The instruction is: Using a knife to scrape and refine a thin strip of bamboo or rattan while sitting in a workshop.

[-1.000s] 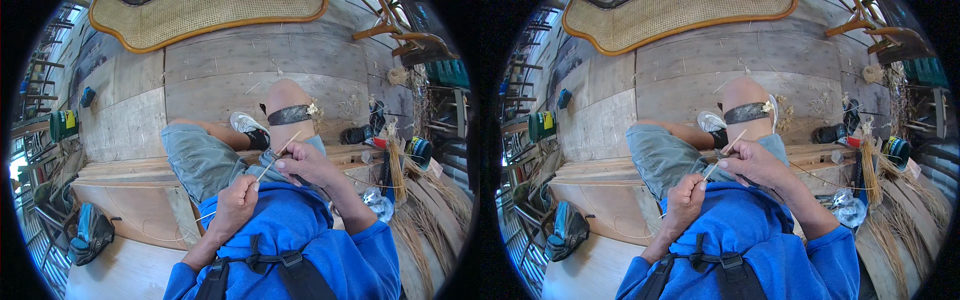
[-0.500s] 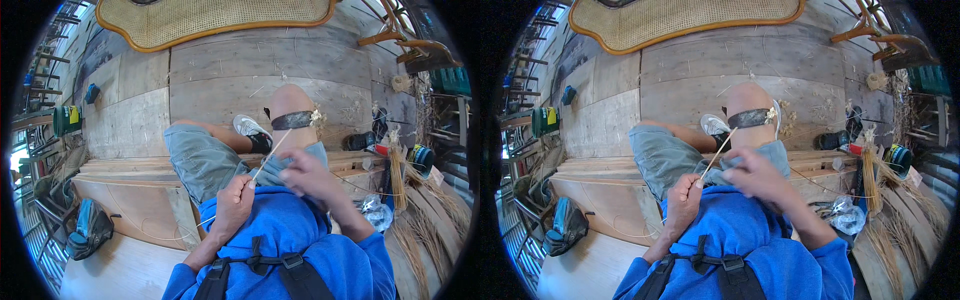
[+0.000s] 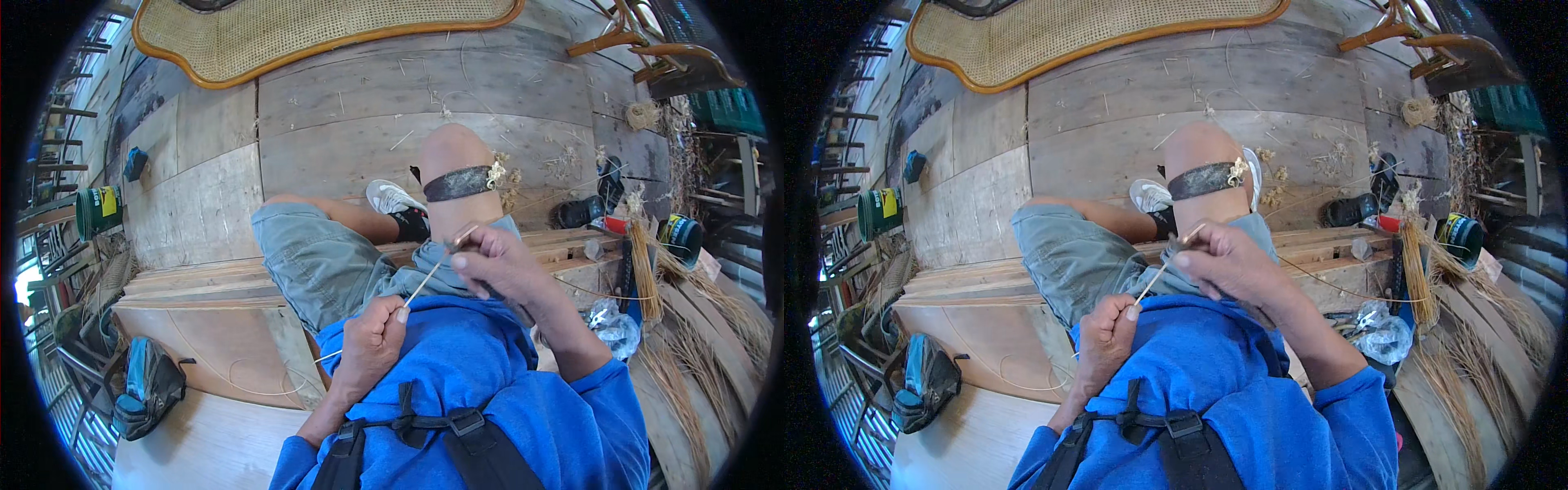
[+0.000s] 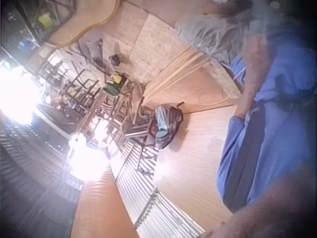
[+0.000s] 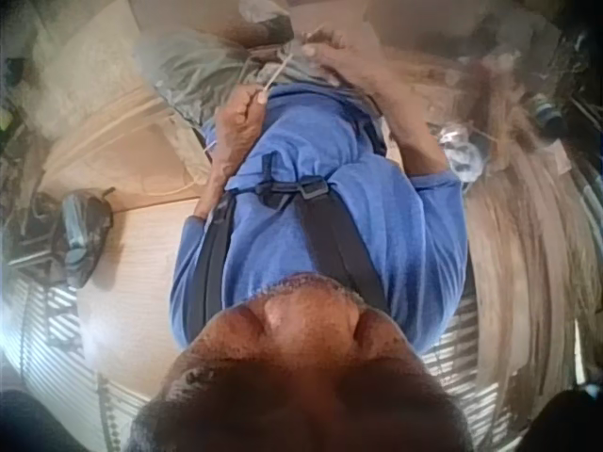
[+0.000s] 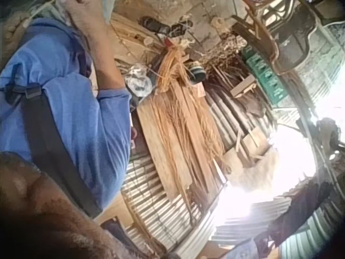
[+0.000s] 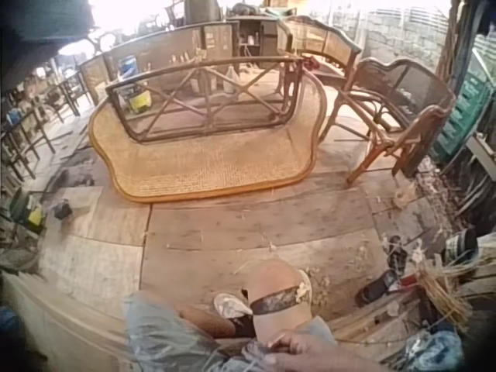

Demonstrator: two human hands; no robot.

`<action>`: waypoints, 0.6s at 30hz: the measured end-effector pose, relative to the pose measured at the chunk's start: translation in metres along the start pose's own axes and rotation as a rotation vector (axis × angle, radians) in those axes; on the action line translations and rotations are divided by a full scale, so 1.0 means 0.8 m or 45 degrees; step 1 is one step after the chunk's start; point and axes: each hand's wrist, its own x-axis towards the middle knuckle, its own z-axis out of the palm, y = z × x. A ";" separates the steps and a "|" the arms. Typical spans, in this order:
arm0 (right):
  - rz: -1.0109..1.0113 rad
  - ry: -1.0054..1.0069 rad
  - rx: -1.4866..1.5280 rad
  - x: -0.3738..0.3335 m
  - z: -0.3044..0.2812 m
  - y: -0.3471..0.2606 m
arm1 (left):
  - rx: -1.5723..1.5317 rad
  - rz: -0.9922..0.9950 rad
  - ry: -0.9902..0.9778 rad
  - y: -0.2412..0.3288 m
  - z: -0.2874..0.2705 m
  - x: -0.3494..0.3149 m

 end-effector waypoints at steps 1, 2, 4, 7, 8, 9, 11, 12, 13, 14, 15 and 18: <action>0.012 0.129 -0.163 -0.006 -0.005 -0.016 | -0.002 -0.003 -0.001 -0.003 -0.004 -0.005; -0.119 0.473 -0.270 -0.006 -0.032 -0.024 | 0.027 -0.031 -0.005 -0.008 -0.010 -0.012; -0.376 0.734 -0.172 -0.029 -0.101 -0.065 | 0.057 -0.052 0.005 -0.018 -0.017 -0.011; -0.540 0.714 -0.341 -0.041 -0.093 -0.080 | 0.056 -0.148 0.128 -0.013 -0.027 -0.008; -0.378 0.565 -0.435 -0.036 -0.067 -0.071 | 0.051 -0.043 0.169 -0.006 -0.026 0.007; -0.218 0.394 -0.533 -0.029 -0.037 -0.060 | 0.056 0.056 0.230 0.001 -0.027 0.020; -0.061 0.052 -0.323 -0.022 0.028 -0.046 | 0.040 0.150 0.157 0.023 -0.029 0.042; -0.051 -0.046 -0.345 -0.019 0.037 -0.041 | 0.092 0.228 0.124 0.031 -0.030 0.049; -0.256 0.016 -0.357 -0.014 0.044 -0.037 | 0.151 0.300 0.089 0.036 -0.033 0.057; -0.461 0.082 -0.347 -0.008 0.048 -0.030 | 0.182 0.259 0.172 0.037 -0.040 0.063; -0.502 0.194 -0.326 -0.010 0.046 -0.035 | 0.188 0.266 0.038 0.033 -0.049 0.066; -0.791 0.737 -0.689 -0.026 -0.006 -0.081 | 0.300 0.204 0.007 -0.001 -0.106 0.049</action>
